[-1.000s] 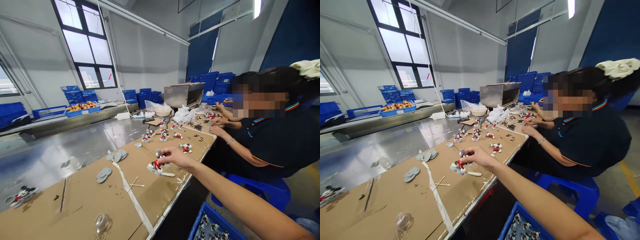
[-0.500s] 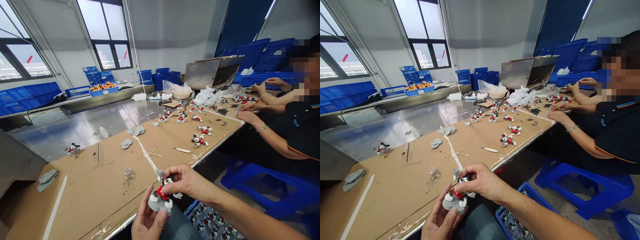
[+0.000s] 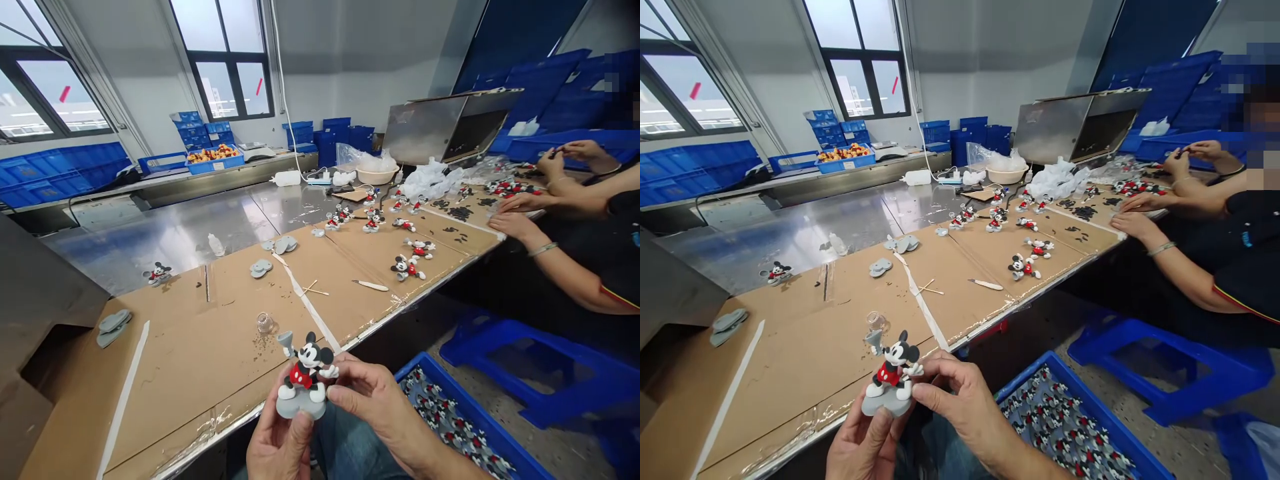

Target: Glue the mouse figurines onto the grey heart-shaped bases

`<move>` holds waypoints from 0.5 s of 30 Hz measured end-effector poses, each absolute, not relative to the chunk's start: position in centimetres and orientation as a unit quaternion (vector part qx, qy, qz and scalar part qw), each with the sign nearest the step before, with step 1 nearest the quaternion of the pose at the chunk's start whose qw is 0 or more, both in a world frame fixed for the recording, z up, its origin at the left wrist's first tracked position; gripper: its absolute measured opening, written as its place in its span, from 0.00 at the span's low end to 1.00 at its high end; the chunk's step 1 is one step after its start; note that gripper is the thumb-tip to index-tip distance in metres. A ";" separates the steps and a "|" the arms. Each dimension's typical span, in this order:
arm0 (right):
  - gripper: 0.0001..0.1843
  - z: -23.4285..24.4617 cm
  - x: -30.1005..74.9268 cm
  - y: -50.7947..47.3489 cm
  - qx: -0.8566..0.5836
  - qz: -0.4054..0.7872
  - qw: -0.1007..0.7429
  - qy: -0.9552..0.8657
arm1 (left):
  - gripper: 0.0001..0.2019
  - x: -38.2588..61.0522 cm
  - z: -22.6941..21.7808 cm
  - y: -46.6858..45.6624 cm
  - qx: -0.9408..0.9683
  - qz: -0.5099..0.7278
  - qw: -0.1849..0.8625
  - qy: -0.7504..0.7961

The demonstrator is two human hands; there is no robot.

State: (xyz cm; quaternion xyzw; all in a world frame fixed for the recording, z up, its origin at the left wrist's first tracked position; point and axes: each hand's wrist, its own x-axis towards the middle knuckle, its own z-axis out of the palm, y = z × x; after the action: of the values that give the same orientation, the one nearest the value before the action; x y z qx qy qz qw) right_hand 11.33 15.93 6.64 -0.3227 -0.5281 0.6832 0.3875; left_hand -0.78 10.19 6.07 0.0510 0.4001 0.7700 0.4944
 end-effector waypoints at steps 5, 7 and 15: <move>0.13 7.5 11.4 15.6 -0.322 0.649 0.372 -0.580 | 0.27 -0.3 6.3 9.7 0.074 0.763 0.499 0.403; 0.12 7.7 11.4 15.5 -0.324 0.652 0.375 -0.574 | 0.26 -0.2 6.2 9.4 0.070 0.760 0.504 0.404; 0.14 7.5 10.9 14.7 -0.321 0.695 0.364 -0.530 | 0.25 -0.1 6.4 9.0 0.066 0.769 0.498 0.396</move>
State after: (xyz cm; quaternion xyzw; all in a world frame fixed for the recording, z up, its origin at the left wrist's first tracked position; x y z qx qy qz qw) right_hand 10.88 14.69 7.46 -0.3211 -0.5304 0.6953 0.3636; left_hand -0.15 9.03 6.36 0.0656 0.3961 0.7689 0.4977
